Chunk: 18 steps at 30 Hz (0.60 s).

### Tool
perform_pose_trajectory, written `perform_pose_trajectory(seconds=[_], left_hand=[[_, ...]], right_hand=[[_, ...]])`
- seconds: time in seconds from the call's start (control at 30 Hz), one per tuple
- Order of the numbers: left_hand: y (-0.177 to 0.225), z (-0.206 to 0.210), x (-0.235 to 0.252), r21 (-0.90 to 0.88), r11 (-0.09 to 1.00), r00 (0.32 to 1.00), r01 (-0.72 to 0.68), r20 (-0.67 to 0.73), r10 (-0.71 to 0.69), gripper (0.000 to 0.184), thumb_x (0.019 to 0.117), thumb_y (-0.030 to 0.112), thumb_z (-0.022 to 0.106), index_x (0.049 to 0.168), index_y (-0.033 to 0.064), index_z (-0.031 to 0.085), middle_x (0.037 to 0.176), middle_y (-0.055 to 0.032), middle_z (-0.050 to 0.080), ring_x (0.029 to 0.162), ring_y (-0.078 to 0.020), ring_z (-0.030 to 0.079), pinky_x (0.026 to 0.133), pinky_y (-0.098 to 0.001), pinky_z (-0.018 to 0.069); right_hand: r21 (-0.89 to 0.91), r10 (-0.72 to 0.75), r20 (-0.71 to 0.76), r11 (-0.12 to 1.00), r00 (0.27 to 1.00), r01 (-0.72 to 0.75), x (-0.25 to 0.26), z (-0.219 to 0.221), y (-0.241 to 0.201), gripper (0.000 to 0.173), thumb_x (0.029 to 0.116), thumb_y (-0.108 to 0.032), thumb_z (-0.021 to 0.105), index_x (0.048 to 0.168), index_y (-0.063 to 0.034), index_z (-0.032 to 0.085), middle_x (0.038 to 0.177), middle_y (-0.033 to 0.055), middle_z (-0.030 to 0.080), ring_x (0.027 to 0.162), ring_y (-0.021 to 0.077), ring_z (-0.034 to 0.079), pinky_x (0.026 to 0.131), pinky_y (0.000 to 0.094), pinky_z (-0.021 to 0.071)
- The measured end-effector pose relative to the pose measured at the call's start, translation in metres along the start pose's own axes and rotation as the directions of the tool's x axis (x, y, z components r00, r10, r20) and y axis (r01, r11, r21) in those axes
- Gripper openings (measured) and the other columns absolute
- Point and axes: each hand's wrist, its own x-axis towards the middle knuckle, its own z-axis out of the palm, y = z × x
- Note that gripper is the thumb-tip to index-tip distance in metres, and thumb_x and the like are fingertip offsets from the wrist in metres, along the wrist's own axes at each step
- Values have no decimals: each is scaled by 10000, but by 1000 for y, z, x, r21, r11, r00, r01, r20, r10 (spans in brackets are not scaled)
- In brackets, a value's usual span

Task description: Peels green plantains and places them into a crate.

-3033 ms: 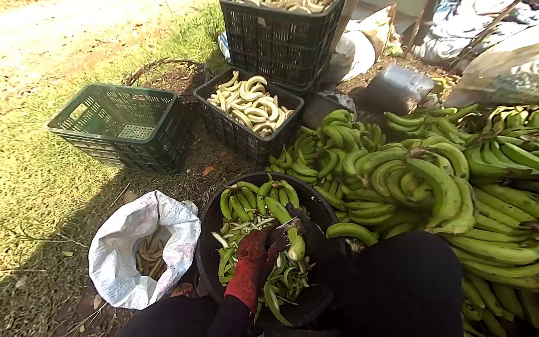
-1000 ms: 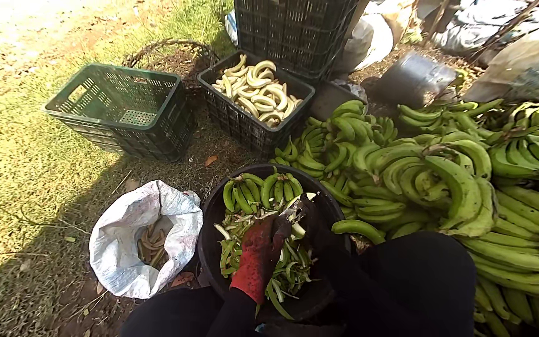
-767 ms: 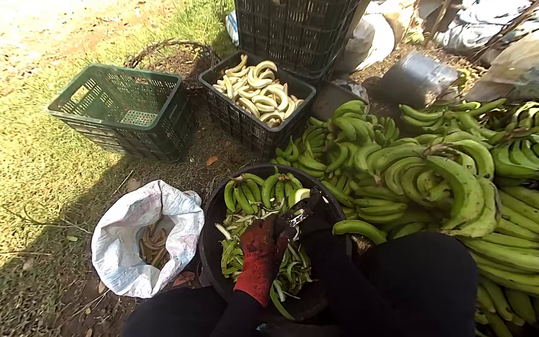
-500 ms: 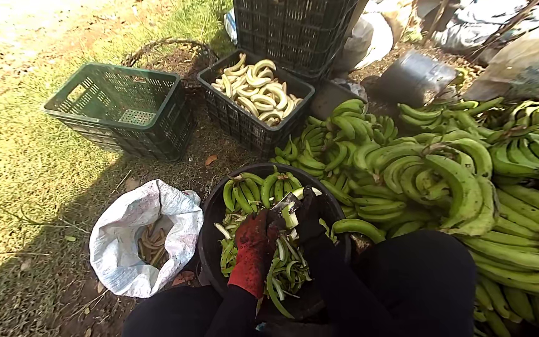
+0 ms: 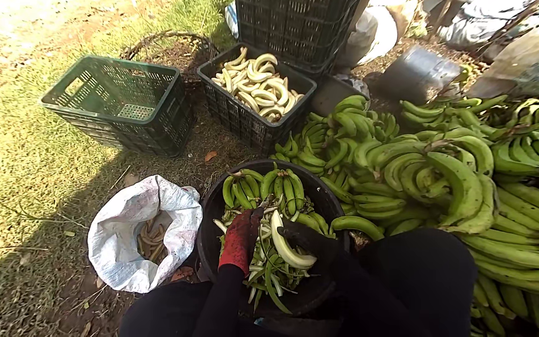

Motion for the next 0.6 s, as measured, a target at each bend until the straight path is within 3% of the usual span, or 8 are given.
perform_pose_trajectory(seconds=[0.1, 0.13, 0.17, 0.23, 0.33, 0.4, 0.5, 0.6], left_hand=[[11, 6, -14, -25, 986, 986, -167, 4, 167, 565, 1070, 586, 331, 1298, 195, 668, 1210, -45, 704, 1150, -176, 662, 1034, -465, 519], [15, 10, -22, -11, 966, 966, -258, 11, 258, 512, 1071, 543, 381, 1331, 200, 658, 1227, -46, 706, 1170, -181, 659, 1052, -460, 513], [18, 14, -30, 14, 935, 935, -354, 12, 354, 469, 1059, 494, 447, 1355, 193, 650, 1212, -68, 710, 1150, -218, 667, 1037, -479, 519], [24, 21, -42, 93, 856, 861, -508, 16, 509, 490, 1001, 473, 557, 1384, 179, 643, 1146, -133, 713, 1059, -313, 688, 949, -544, 544], [23, 27, -51, 192, 756, 763, -626, -48, 644, 565, 946, 579, 605, 1362, 202, 666, 1059, -146, 725, 967, -345, 702, 852, -569, 562], [20, 24, -51, 229, 743, 743, -629, -103, 661, 595, 939, 634, 578, 1349, 215, 675, 1062, -147, 727, 970, -346, 706, 851, -572, 561], [18, 22, -48, 253, 743, 733, -620, -151, 663, 622, 946, 670, 532, 1347, 217, 679, 1067, -151, 728, 973, -348, 706, 855, -580, 558], [21, 25, -46, 238, 771, 759, -590, -162, 631, 597, 960, 645, 527, 1358, 223, 671, 1070, -146, 728, 971, -340, 706, 853, -570, 562]], right_hand=[[525, 83, -254, 848, 964, 65, 8, -8, 13, 469, 1112, -415, 268, 1274, -62, 530, 954, 143, 699, 723, 224, 678, 579, 352, 561], [604, 98, -362, 782, 927, 153, 10, -9, 11, 497, 1114, -433, 264, 1189, -50, 570, 863, 134, 698, 640, 203, 663, 510, 330, 550], [643, 70, -437, 721, 897, 257, 10, -11, 9, 478, 1116, -409, 250, 1156, -59, 573, 823, 100, 672, 637, 171, 647, 531, 320, 555], [748, 23, -442, 561, 897, 355, 9, -14, -1, 438, 1117, -385, 211, 1170, -79, 520, 816, 68, 622, 660, 141, 621, 576, 293, 549], [858, 126, -356, 437, 926, 271, -3, -12, -27, 505, 1092, -408, 171, 885, -100, 514, 594, 12, 513, 454, 76, 504, 400, 193, 419], [880, 201, -281, 444, 938, 169, -14, -16, -46, 533, 1107, -394, 143, 858, -86, 500, 567, 25, 505, 438, 83, 496, 397, 196, 423], [838, 65, -200, 529, 978, 136, 12, -32, -11, 594, 1095, -414, 112, 845, -72, 528, 586, 26, 533, 455, 95, 515, 409, 214, 437], [878, 119, -314, 413, 942, 241, 19, -18, -3, 417, 1099, -393, 265, 984, -93, 530, 680, 62, 583, 532, 145, 585, 472, 273, 514]])
